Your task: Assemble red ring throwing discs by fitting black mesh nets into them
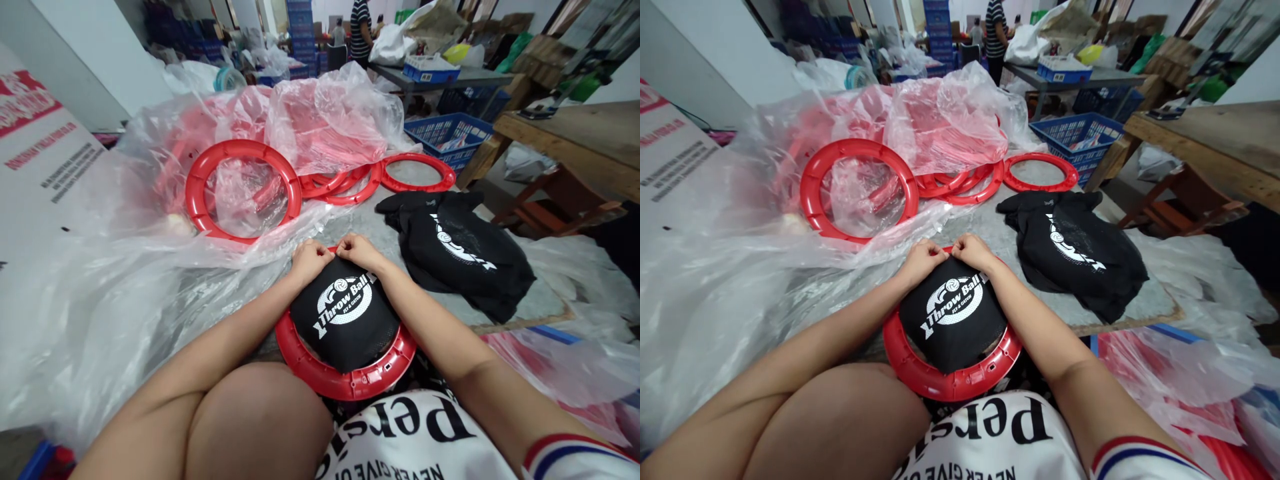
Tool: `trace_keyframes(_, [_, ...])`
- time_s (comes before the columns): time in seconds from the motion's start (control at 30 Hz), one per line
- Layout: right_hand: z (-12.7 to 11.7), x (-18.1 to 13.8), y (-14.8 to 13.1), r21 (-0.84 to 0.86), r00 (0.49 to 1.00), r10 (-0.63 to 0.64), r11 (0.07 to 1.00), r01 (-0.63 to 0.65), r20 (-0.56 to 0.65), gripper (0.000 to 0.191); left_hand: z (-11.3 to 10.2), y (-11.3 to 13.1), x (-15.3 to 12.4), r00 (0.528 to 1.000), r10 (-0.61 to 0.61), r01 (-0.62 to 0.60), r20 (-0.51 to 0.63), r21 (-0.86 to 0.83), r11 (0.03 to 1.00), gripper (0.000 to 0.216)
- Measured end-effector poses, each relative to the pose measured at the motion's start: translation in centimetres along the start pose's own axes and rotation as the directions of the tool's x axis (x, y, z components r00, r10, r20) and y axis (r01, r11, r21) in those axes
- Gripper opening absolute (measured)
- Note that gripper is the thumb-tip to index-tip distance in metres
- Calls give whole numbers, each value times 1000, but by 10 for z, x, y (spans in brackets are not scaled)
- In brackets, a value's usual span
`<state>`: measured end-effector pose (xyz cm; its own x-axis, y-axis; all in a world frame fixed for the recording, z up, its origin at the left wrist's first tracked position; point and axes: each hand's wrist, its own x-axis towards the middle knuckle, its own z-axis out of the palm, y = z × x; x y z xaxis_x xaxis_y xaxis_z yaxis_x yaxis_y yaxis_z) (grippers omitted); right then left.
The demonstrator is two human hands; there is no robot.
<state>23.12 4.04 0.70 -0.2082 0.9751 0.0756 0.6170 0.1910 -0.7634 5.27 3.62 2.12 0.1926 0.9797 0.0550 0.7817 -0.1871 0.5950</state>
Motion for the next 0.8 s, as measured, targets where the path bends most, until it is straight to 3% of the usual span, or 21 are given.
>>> trace_keyframes(0.17, [0, -1, 0, -5, 1000, 16, 1000, -16, -11, 17, 4, -3, 3, 1000, -24, 23, -18, -51, 998, 11])
trace_keyframes(0.8, [1, -1, -2, -21, 998, 24, 999, -25, -52, 17, 5, 0, -2, 997, -11, 13, -72, 30, 999, 11])
